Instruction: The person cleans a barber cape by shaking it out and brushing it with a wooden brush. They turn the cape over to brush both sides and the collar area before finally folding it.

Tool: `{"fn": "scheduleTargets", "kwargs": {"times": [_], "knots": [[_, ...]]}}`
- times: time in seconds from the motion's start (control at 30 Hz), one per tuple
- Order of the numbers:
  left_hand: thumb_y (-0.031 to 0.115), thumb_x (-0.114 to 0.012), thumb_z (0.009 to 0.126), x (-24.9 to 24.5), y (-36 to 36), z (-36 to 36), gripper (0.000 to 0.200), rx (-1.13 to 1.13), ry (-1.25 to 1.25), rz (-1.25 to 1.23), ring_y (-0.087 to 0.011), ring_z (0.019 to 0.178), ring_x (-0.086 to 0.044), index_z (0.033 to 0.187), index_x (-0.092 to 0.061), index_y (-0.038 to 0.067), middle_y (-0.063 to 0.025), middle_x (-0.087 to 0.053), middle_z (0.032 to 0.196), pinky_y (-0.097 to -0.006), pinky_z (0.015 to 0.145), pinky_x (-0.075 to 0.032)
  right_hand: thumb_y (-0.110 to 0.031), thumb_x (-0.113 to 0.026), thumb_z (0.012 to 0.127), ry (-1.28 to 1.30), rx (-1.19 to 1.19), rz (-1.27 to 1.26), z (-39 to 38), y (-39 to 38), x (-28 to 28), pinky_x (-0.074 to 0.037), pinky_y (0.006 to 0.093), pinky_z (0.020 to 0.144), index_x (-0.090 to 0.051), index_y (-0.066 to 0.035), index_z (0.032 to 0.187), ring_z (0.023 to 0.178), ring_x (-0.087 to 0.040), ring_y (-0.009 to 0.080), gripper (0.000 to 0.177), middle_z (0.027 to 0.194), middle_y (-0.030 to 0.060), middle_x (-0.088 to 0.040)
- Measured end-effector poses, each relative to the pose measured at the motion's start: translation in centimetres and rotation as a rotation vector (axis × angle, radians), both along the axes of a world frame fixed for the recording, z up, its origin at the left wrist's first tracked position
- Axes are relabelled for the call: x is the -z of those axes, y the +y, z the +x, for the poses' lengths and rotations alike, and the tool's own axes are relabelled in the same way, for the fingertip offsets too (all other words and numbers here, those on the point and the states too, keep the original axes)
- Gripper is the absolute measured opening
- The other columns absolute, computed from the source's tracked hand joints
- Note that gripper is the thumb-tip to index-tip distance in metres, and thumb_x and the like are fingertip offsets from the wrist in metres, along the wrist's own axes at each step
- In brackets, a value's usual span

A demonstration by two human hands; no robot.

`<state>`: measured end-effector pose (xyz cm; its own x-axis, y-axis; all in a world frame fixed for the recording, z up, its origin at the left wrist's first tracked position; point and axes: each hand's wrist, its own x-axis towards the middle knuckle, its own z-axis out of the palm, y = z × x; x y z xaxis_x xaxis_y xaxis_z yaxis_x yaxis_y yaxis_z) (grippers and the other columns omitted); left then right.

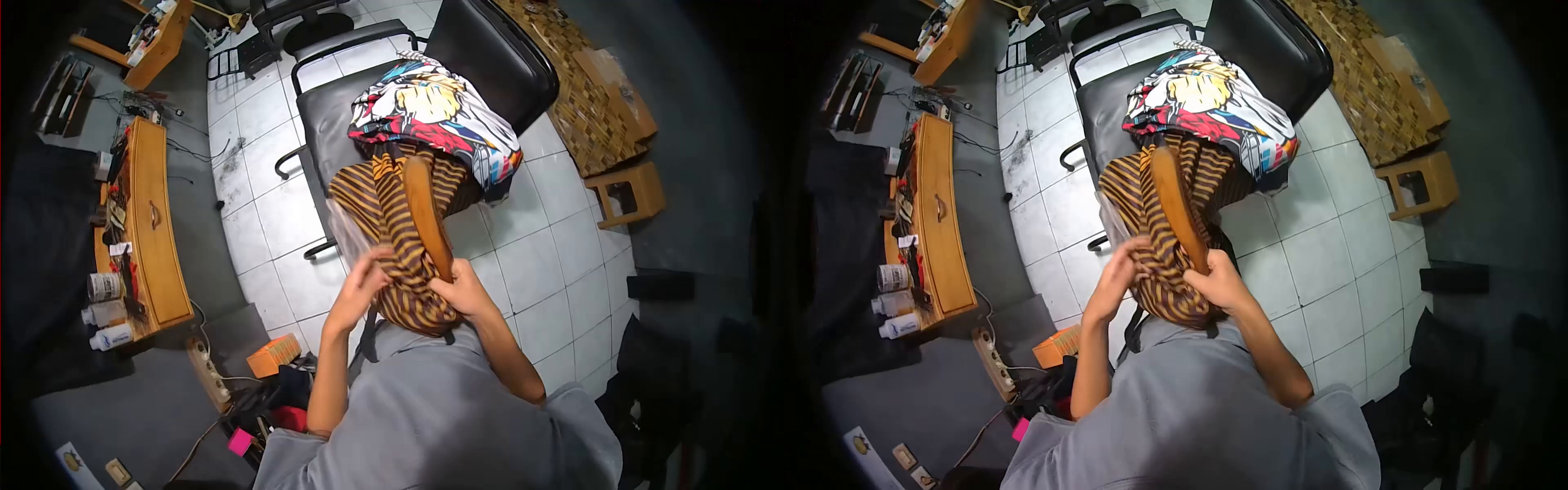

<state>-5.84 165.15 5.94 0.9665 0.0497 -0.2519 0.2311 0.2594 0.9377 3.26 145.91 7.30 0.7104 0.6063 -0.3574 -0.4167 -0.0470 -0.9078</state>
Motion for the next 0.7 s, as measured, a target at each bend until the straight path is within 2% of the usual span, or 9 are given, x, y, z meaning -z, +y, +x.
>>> {"fn": "scheduleTargets", "kwargs": {"times": [0.03, 0.1, 0.17, 0.23, 0.3, 0.33, 0.43, 0.47, 0.7], "knots": [[0.05, -0.044, 0.092, -0.7, -1.1, -1.5, 0.059, -0.262, 0.251, -0.074, -0.0167, 0.104, -0.053, 0.138, -0.031, 0.013, -0.0084, -0.047, 0.125, -0.0325, 0.089, -0.043, 0.002, -0.056, 0.075, -0.046, -0.036, -0.003, -1.8, -0.9, -1.1, -0.042, 0.0215, 0.056, -0.06, 0.005, 0.096, 0.068, -0.051, 0.0045, 0.022, 0.075, -0.0016, -0.058], [0.055, -0.044, 0.09, 0.1, -2.3, -3.5, 0.065, -0.465, 0.381, -0.219, -0.0192, 0.106, -0.053, 0.14, -0.028, 0.015, -0.0092, -0.041, 0.132, -0.0369, 0.089, -0.044, 0.002, -0.055, 0.074, -0.123, -0.149, -0.056, -5.3, -3.3, -1.0, -0.043, 0.0222, 0.059, -0.06, 0.006, 0.095, 0.069, -0.051, 0.0046, 0.022, 0.076, -0.0015, -0.059], [0.057, -0.044, 0.089, -0.3, -3.3, -4.7, 0.069, -0.29, 0.255, -0.634, -0.0214, 0.107, -0.055, 0.14, -0.028, 0.013, -0.0094, -0.043, 0.133, -0.0385, 0.09, -0.046, 0.001, -0.054, 0.074, -0.18, -0.298, -0.151, -8.2, -6.4, 0.4, -0.044, 0.0229, 0.062, -0.06, 0.007, 0.096, 0.072, -0.051, 0.0045, 0.024, 0.078, -0.0013, -0.06], [0.052, -0.047, 0.09, 0.0, -5.0, -4.2, 0.061, -0.369, 0.14, -0.809, -0.0232, 0.102, -0.059, 0.131, -0.041, 0.007, -0.0094, -0.053, 0.124, -0.0393, 0.086, -0.05, -0.003, -0.056, 0.073, -0.116, -0.351, -0.095, -10.1, -7.5, -5.1, -0.041, 0.0239, 0.058, -0.058, 0.007, 0.082, 0.067, -0.046, 0.0041, 0.014, 0.069, -0.0029, -0.055], [0.048, -0.048, 0.091, 2.4, -5.7, -4.0, 0.055, -0.398, 0.122, -0.83, -0.0235, 0.099, -0.06, 0.125, -0.048, 0.005, -0.0094, -0.058, 0.117, -0.039, 0.084, -0.051, -0.003, -0.057, 0.072, -0.215, -0.512, -0.175, -11.9, -11.1, -4.5, -0.041, 0.0249, 0.057, -0.056, 0.007, 0.079, 0.065, -0.045, 0.0047, 0.012, 0.065, -0.0024, -0.053], [0.034, -0.054, 0.091, 2.1, -6.0, -4.0, 0.038, -0.374, 0.123, -0.984, -0.0243, 0.093, -0.063, 0.114, -0.055, 0.004, -0.0106, -0.063, 0.106, -0.0386, 0.079, -0.054, -0.002, -0.057, 0.07, -0.18, -0.504, -0.153, -12.9, -12.4, -5.3, -0.041, 0.0252, 0.057, -0.057, 0.007, 0.082, 0.065, -0.046, 0.0049, 0.015, 0.065, -0.0021, -0.053], [0.018, -0.057, 0.089, 3.4, -8.1, -4.4, 0.025, -0.341, 0.229, -0.83, -0.025, 0.086, -0.065, 0.107, -0.056, 0.001, -0.0128, -0.064, 0.1, -0.0374, 0.076, -0.055, -0.003, -0.059, 0.073, -0.213, -0.444, -0.174, -15.7, -17.5, -4.7, -0.042, 0.0245, 0.057, -0.057, 0.006, 0.082, 0.064, -0.046, 0.0051, 0.013, 0.066, -0.0022, -0.055], [0.009, -0.058, 0.086, 3.2, -9.2, -4.9, 0.018, -0.416, 0.232, -0.776, -0.0257, 0.081, -0.066, 0.101, -0.056, -0.001, -0.0135, -0.065, 0.096, -0.0365, 0.072, -0.057, -0.008, -0.062, 0.08, -0.161, -0.276, -0.169, -16.9, -18.5, -5.6, -0.042, 0.024, 0.059, -0.058, 0.006, 0.081, 0.065, -0.047, 0.0053, 0.014, 0.068, -0.0026, -0.057], [0.013, -0.057, 0.09, -1.3, -18.9, -8.7, 0.033, -0.34, 0.002, -0.348, -0.0161, 0.094, -0.057, 0.119, -0.048, -0.002, -0.0069, -0.058, 0.108, -0.0295, 0.082, -0.047, -0.017, -0.062, 0.087, -0.157, 0.6, -0.314, -19.8, -24.8, -4.4, -0.039, 0.023, 0.063, -0.063, 0.002, 0.095, 0.072, -0.047, 0.0061, 0.021, 0.08, -0.0026, -0.055]]}}
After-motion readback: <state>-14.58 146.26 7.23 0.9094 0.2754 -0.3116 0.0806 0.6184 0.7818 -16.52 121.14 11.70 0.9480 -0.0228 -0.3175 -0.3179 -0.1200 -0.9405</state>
